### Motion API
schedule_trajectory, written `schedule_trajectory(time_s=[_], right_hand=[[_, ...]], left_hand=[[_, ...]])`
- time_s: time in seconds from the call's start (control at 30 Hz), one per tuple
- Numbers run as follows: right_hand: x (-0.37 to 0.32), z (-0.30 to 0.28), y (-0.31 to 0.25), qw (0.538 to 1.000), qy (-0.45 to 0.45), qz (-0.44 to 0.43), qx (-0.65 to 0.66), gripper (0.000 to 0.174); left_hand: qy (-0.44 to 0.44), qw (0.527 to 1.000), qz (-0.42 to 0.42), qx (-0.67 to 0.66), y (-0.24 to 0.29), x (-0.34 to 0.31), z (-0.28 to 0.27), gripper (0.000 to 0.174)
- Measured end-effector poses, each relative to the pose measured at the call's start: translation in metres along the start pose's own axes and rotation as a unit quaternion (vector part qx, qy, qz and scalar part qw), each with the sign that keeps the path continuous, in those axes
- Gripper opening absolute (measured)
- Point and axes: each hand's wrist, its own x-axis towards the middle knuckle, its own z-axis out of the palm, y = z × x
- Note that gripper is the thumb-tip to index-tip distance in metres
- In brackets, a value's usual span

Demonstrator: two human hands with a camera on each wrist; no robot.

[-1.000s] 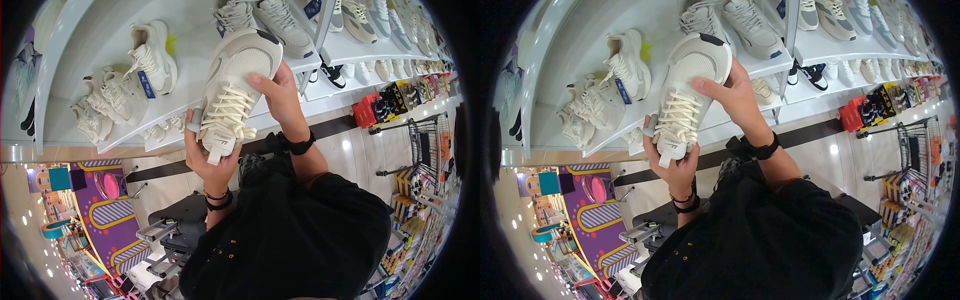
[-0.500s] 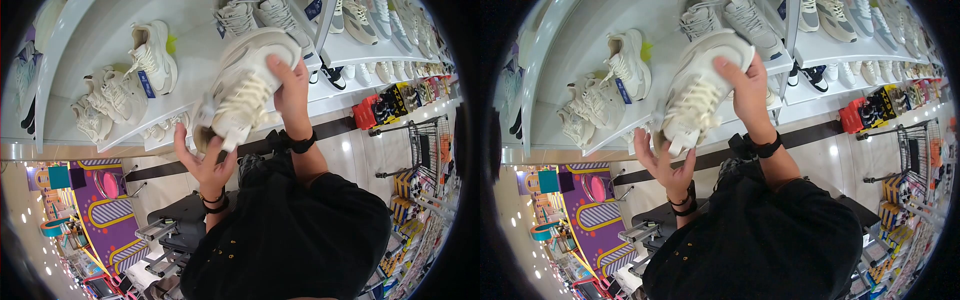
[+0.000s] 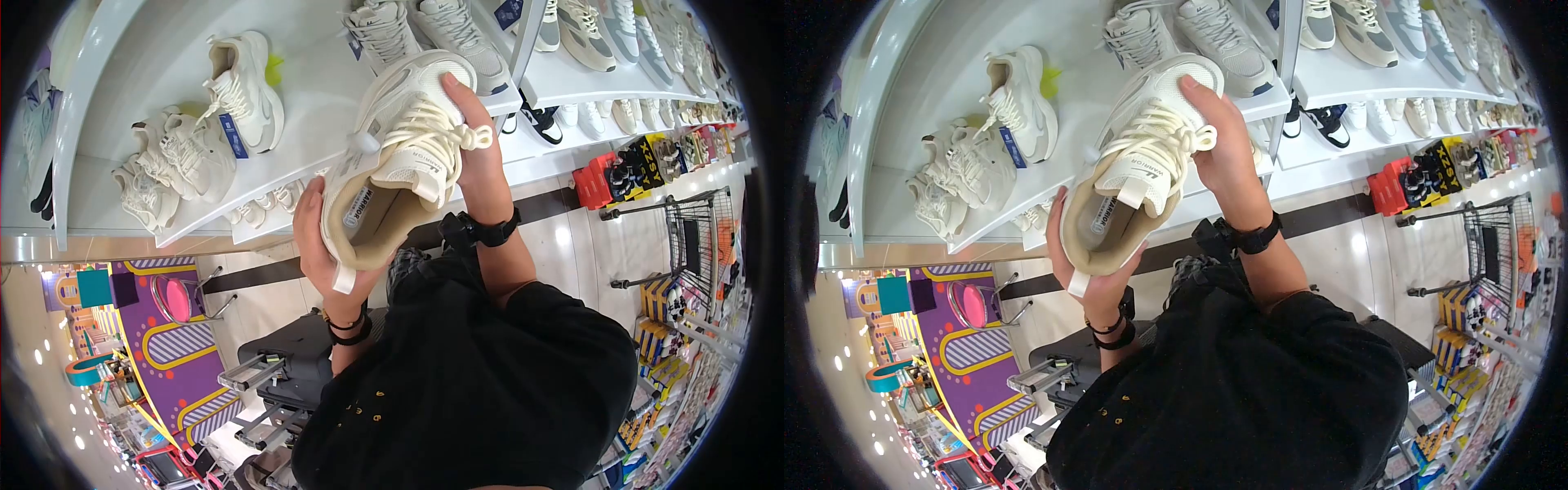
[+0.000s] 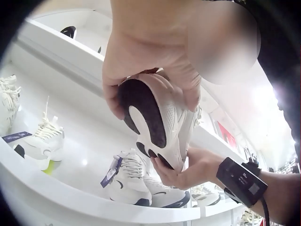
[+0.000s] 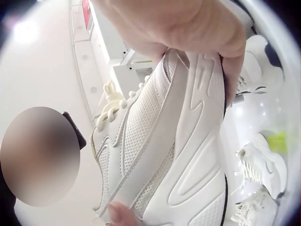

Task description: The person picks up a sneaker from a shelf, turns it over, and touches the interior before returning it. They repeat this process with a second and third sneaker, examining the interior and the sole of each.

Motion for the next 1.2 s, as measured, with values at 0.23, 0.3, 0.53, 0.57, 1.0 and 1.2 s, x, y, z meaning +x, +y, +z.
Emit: schedule_trajectory(time_s=[0.23,0.3,0.53,0.57,1.0,1.2], right_hand=[[0.006,-0.007,0.007,0.998,-0.014,0.038,-0.051,0.042],[0.006,-0.003,0.009,0.997,-0.001,0.036,-0.063,0.043],[0.001,0.005,0.009,0.992,0.013,0.049,-0.113,0.048],[0.001,0.005,0.009,0.992,0.013,0.049,-0.113,0.048],[0.0,-0.008,-0.003,0.989,-0.099,-0.058,-0.097,0.044],[0.0,0.006,0.005,0.988,-0.069,-0.044,-0.131,0.069]], left_hand=[[0.048,0.998,-0.041,0.014,0.006,-0.003,0.006,0.085],[0.039,0.999,-0.026,0.026,0.006,-0.002,0.001,0.085],[0.05,0.996,-0.046,0.056,0.007,-0.007,-0.001,0.083],[0.05,0.996,-0.046,0.055,0.007,-0.007,-0.002,0.083],[0.016,0.984,0.124,0.125,-0.021,0.002,-0.01,0.053],[0.031,0.95,0.223,0.218,-0.039,-0.009,-0.013,0.027]])
